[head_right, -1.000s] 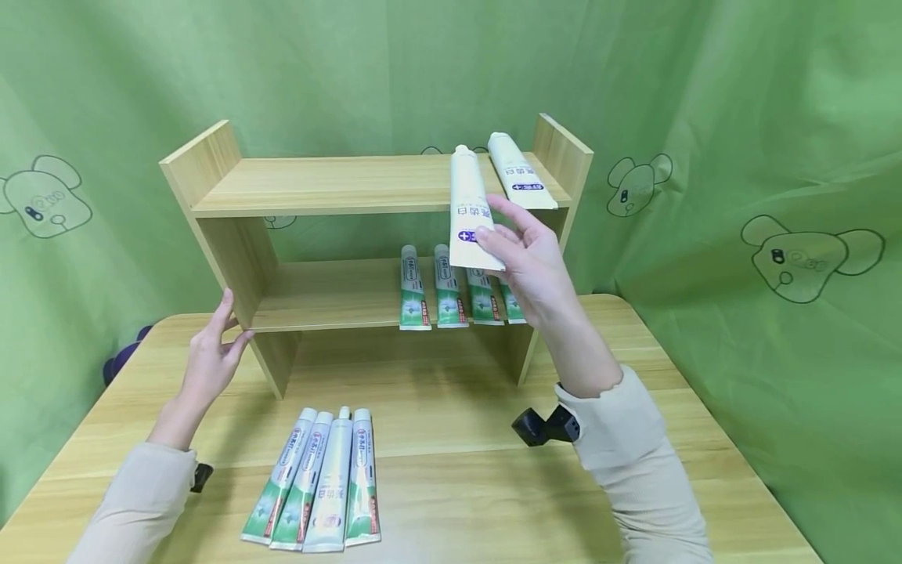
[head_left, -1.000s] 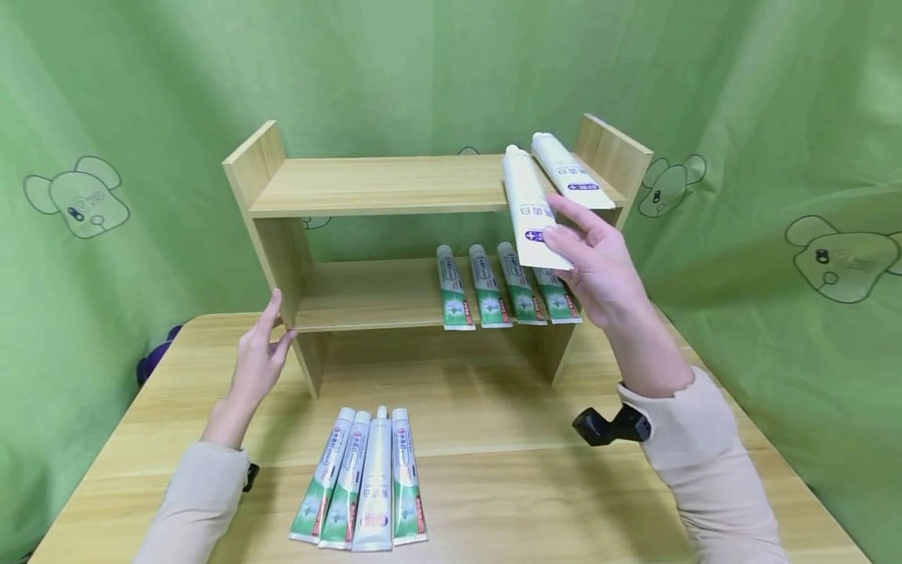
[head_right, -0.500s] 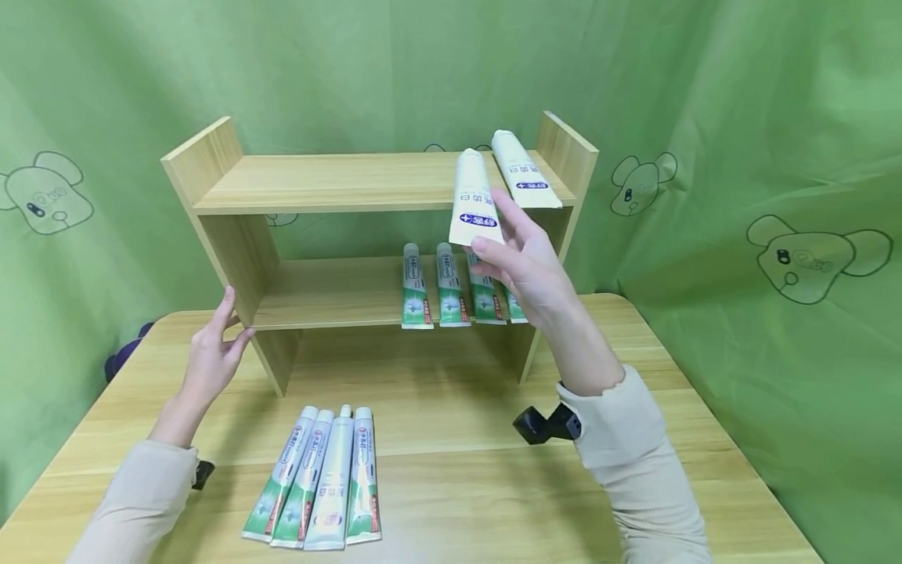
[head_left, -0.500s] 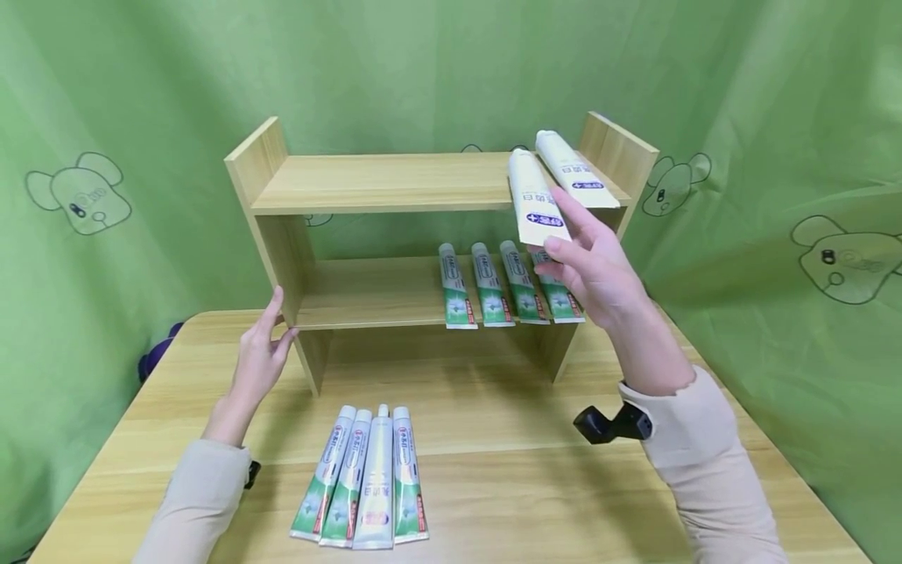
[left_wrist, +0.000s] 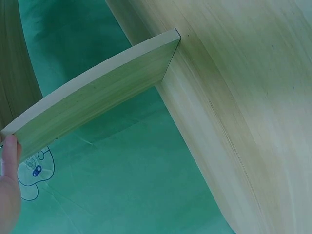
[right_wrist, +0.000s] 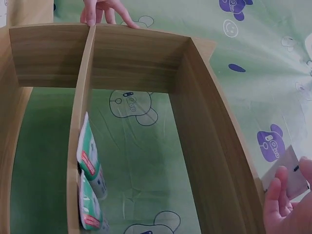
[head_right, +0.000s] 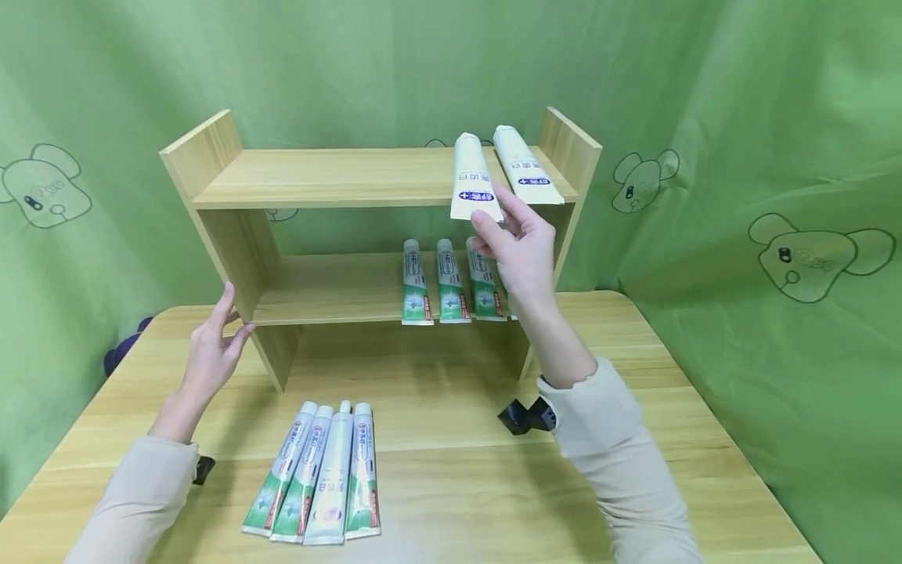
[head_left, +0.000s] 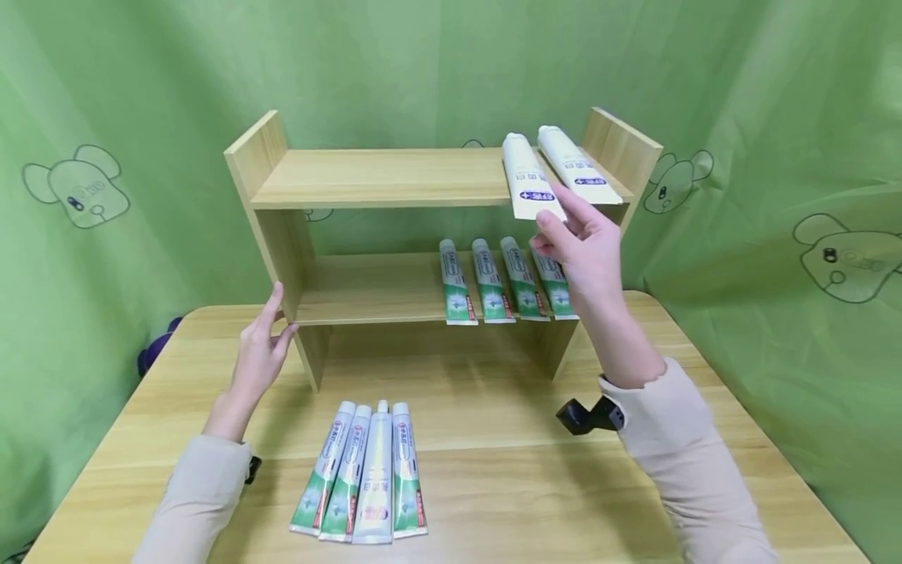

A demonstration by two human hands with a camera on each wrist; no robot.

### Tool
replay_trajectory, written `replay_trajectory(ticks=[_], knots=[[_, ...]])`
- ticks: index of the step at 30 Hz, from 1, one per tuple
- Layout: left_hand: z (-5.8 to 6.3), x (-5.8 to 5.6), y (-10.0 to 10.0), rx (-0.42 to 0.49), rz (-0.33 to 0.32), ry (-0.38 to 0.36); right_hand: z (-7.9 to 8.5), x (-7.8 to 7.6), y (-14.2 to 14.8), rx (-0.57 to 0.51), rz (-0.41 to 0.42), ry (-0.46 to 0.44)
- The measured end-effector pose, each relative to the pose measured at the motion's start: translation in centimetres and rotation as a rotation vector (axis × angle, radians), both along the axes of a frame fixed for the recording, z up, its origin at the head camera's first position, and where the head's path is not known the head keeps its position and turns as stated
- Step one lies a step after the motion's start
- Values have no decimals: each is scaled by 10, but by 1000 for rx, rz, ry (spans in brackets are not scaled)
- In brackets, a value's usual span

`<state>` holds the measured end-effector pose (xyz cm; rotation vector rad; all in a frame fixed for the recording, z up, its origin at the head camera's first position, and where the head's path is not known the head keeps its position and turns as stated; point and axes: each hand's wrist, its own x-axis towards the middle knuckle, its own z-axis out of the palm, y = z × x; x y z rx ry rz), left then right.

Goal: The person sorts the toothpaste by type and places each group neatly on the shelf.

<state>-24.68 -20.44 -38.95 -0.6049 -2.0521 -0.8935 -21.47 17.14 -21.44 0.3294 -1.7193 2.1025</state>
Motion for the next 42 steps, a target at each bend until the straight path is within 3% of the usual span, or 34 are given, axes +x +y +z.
replay_trajectory(ticks=[8,15,24,33,42], knots=[[0,-1,1,-1,8,7,-9,-2,-8,-102,-84,28],[0,0,2,-1,11,6,-15,-13,-15,-75,-219,79],[-2,0,2,-2,5,11,-14,-24,-20,-114,-282,83],[-3,-1,1,7,9,9,-18,-26,-23,-179,-215,89],[-1,-1,0,4,9,8,-46,-19,-10,-150,-192,140]])
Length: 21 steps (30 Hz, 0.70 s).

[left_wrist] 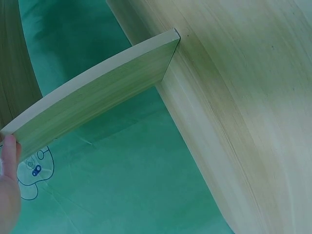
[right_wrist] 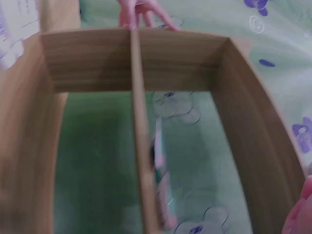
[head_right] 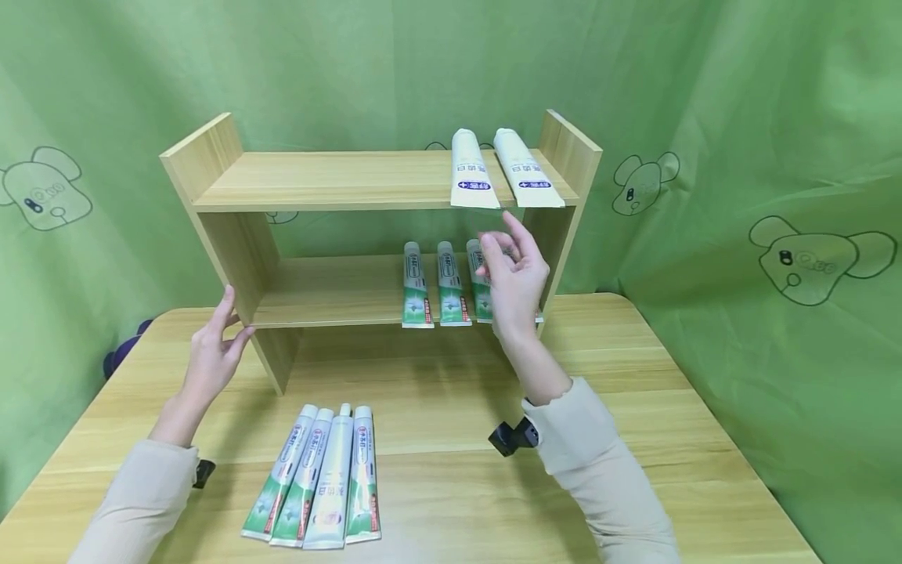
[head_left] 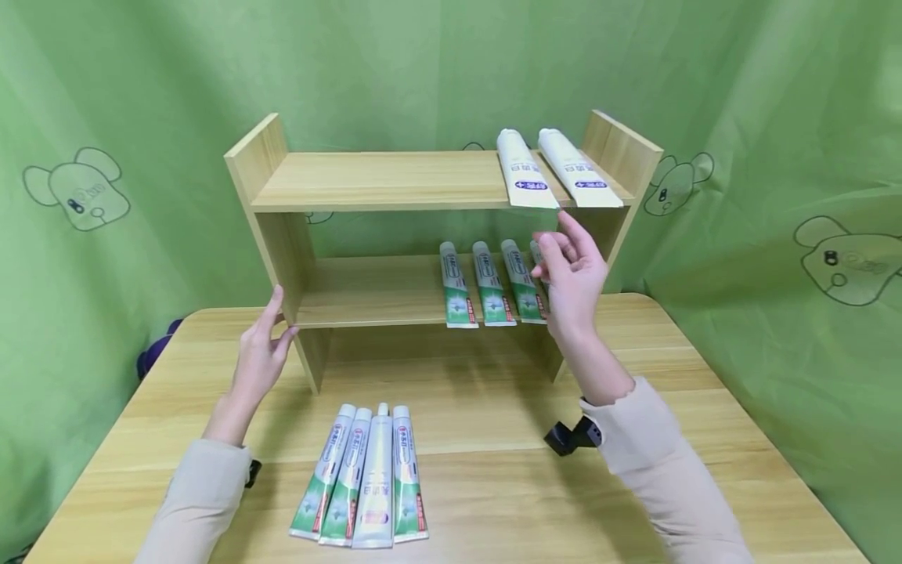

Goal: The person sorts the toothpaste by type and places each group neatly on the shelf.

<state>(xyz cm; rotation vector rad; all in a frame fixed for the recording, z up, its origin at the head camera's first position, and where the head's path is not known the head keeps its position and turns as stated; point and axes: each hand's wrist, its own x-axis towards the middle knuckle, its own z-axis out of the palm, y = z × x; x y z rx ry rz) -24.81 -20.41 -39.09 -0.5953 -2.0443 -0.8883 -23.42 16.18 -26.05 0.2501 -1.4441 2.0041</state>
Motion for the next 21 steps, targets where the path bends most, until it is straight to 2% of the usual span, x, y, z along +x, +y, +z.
replay_trajectory(ticks=[5,8,17,21], knots=[[-1,1,0,-5,-7,-13,-25,1,23,53,76,90],[-2,1,0,0,-14,-14,-39,2,40,99,97,112],[1,-3,-1,-7,-13,-3,-75,1,85,317,-6,124],[1,-1,0,-2,-5,-11,-83,3,98,463,-64,94]])
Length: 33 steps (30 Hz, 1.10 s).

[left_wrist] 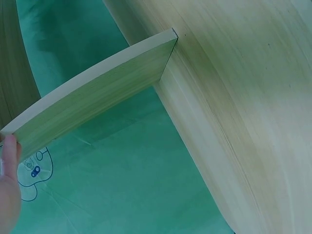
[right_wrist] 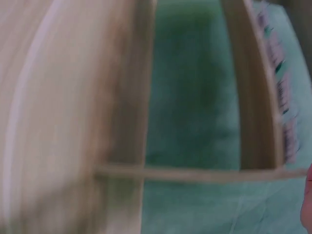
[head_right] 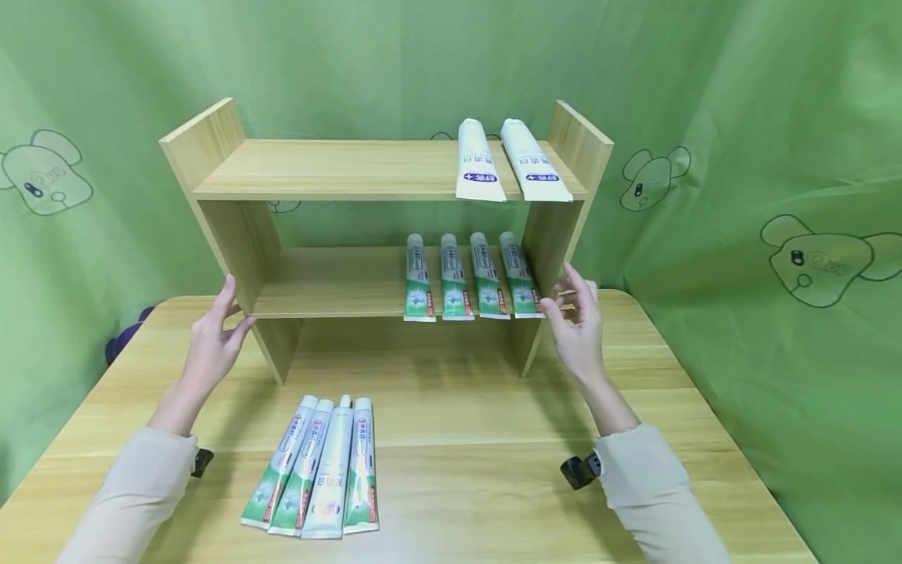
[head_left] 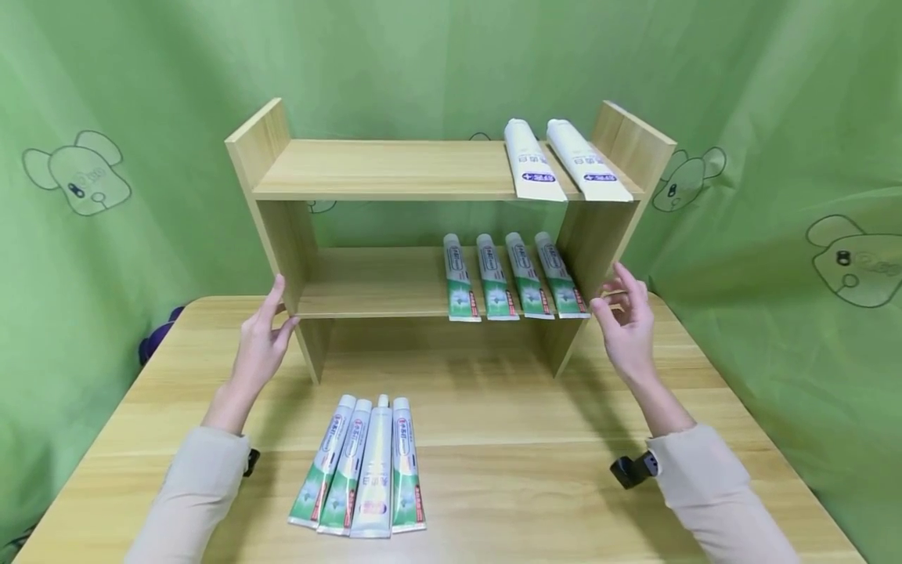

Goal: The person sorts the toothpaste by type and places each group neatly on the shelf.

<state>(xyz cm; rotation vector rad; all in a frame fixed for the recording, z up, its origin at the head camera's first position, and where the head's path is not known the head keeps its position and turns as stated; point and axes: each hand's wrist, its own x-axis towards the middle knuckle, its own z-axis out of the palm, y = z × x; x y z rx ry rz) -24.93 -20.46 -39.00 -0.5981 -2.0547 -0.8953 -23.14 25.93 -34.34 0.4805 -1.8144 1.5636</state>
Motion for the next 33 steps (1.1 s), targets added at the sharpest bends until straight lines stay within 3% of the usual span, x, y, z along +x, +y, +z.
replay_trajectory(ticks=[4,12,20,33], knots=[[0,0,0,4,6,-18,-4,1,9,180,-86,35],[-1,0,0,0,6,-9,-26,-18,32,400,-132,145],[1,2,0,-12,8,-10,-35,-33,42,511,-146,227],[1,2,1,-5,19,-19,-22,-43,44,585,-151,339]])
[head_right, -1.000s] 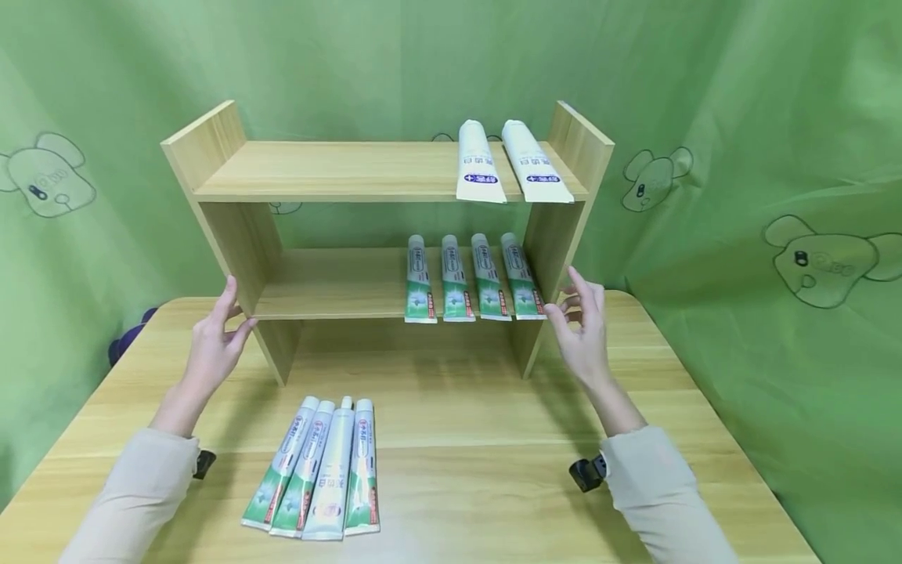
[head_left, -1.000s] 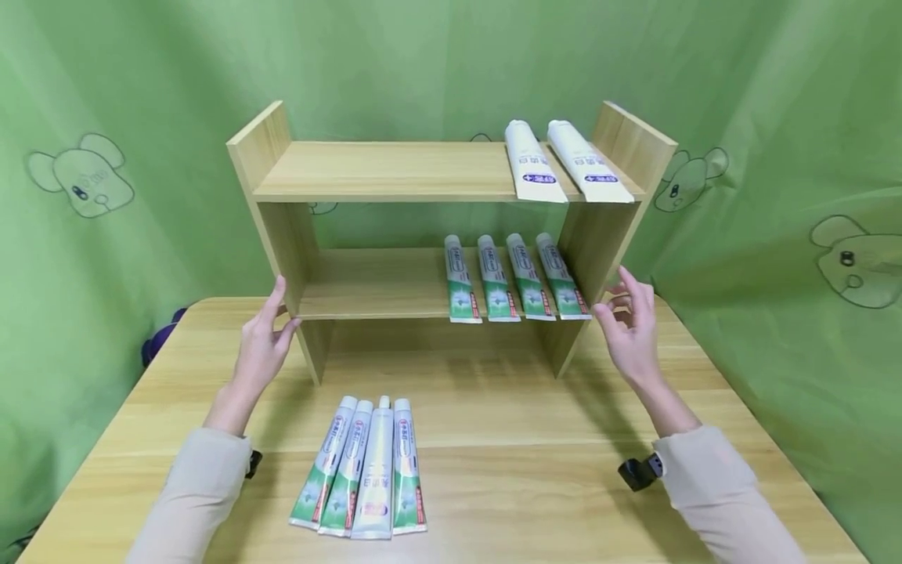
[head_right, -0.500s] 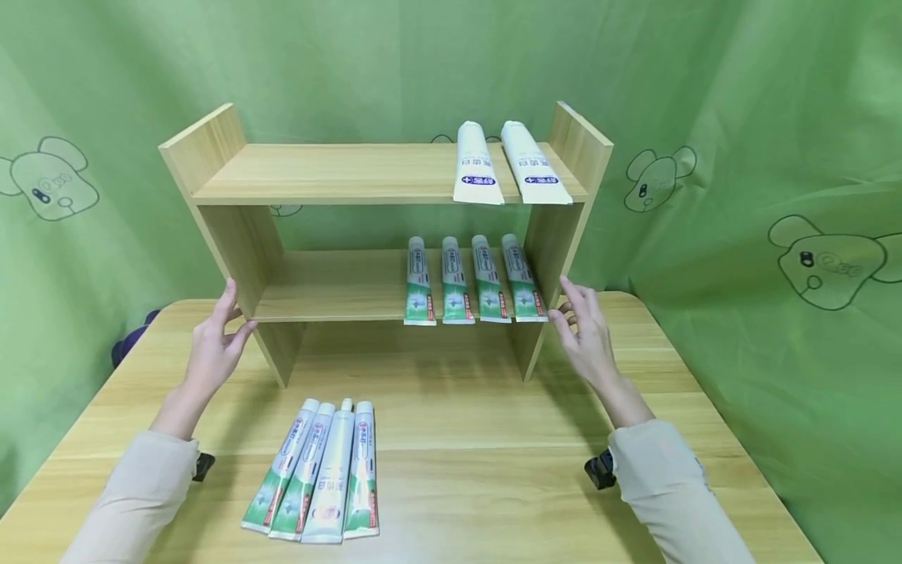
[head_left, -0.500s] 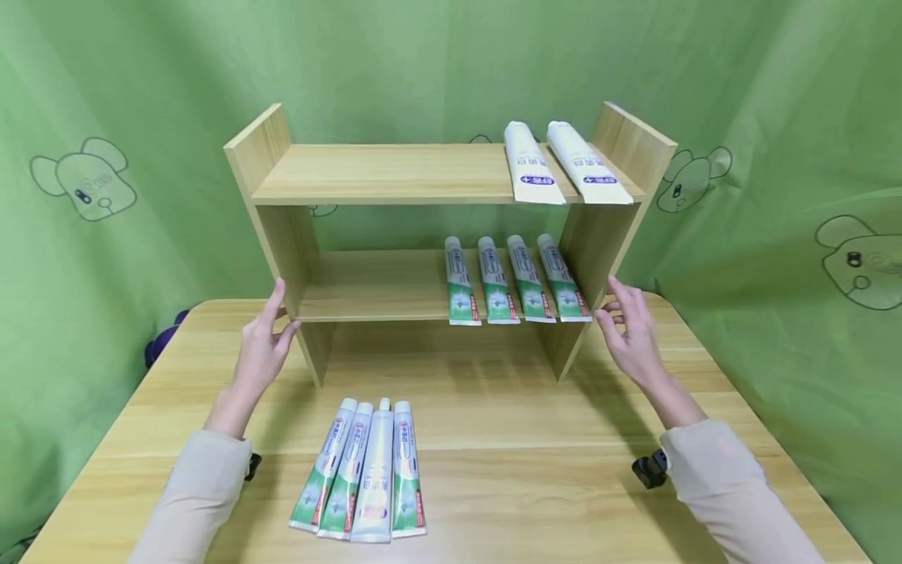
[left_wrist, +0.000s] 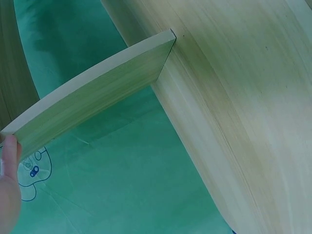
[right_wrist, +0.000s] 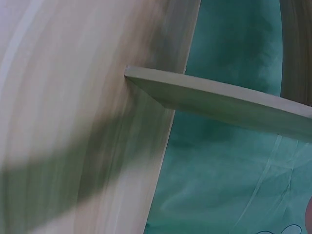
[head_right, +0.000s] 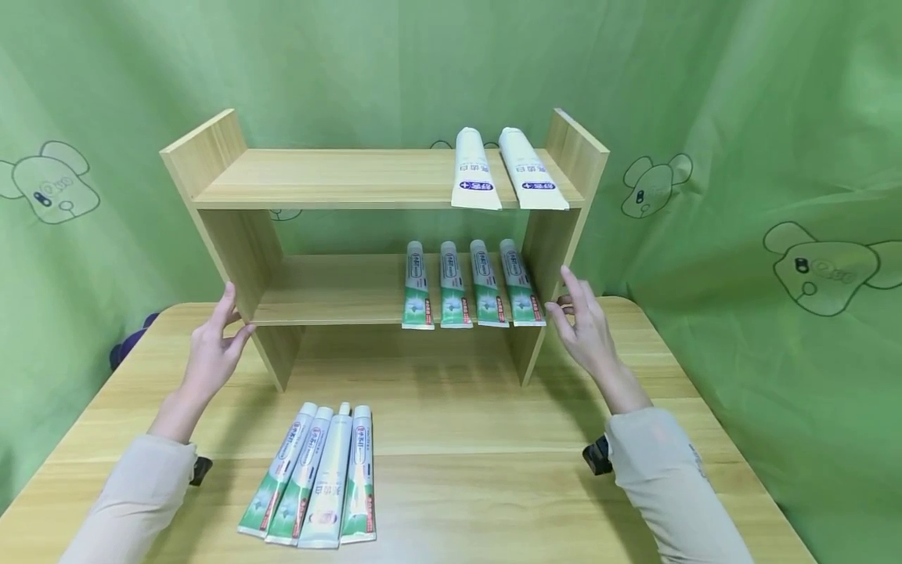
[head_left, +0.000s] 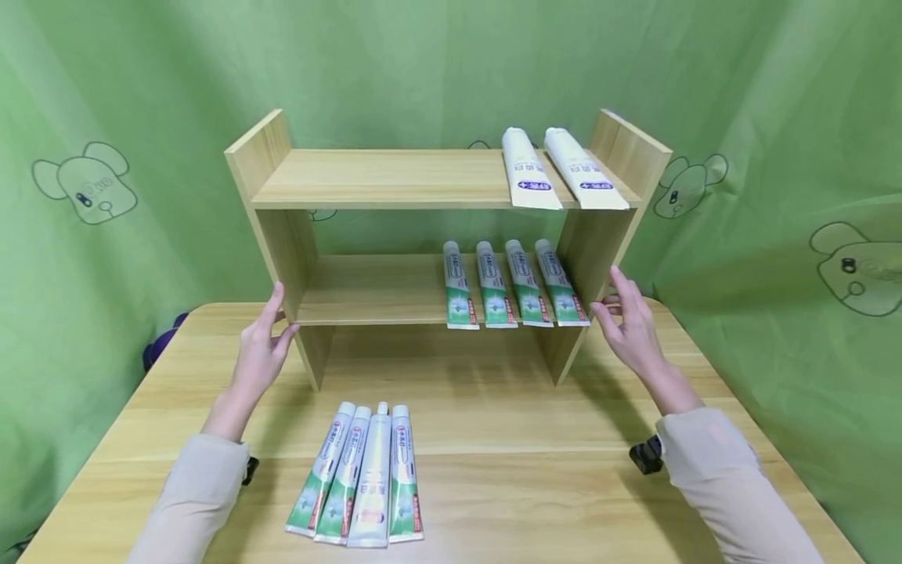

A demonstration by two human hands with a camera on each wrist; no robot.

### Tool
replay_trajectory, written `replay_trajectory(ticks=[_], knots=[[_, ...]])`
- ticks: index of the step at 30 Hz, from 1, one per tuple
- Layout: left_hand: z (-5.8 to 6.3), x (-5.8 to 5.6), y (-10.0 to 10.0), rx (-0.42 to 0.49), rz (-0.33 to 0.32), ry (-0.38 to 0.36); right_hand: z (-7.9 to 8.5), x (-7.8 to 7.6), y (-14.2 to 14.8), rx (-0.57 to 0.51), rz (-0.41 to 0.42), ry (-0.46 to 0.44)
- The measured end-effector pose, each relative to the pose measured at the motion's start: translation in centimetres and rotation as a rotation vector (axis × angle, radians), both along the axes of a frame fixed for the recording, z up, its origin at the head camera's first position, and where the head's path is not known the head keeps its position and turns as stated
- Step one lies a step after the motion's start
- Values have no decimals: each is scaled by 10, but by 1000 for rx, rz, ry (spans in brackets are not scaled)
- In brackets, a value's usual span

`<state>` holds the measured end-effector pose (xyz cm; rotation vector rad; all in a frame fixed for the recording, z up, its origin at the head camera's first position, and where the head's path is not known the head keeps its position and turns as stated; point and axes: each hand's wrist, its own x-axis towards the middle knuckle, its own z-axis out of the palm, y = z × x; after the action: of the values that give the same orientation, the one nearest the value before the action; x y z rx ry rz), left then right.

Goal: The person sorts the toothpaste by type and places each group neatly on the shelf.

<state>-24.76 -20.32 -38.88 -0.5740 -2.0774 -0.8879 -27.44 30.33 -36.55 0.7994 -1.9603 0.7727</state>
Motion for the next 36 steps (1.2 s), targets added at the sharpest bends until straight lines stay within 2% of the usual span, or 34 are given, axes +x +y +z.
replay_trajectory(ticks=[10,16,18,24,31,36], knots=[[-3,-1,0,-14,-1,-17,-7,-7,11,43,-16,27],[-11,4,-5,7,-17,-79,-6,-15,12,76,-32,28],[-13,8,-8,27,-26,-120,-5,-16,12,82,-23,23],[-16,26,-13,100,-66,-304,-5,-16,10,93,-5,19],[-15,44,-15,138,-144,-390,-5,-15,10,104,-16,21],[-19,52,-18,108,-198,-460,-7,-16,11,99,-18,8]])
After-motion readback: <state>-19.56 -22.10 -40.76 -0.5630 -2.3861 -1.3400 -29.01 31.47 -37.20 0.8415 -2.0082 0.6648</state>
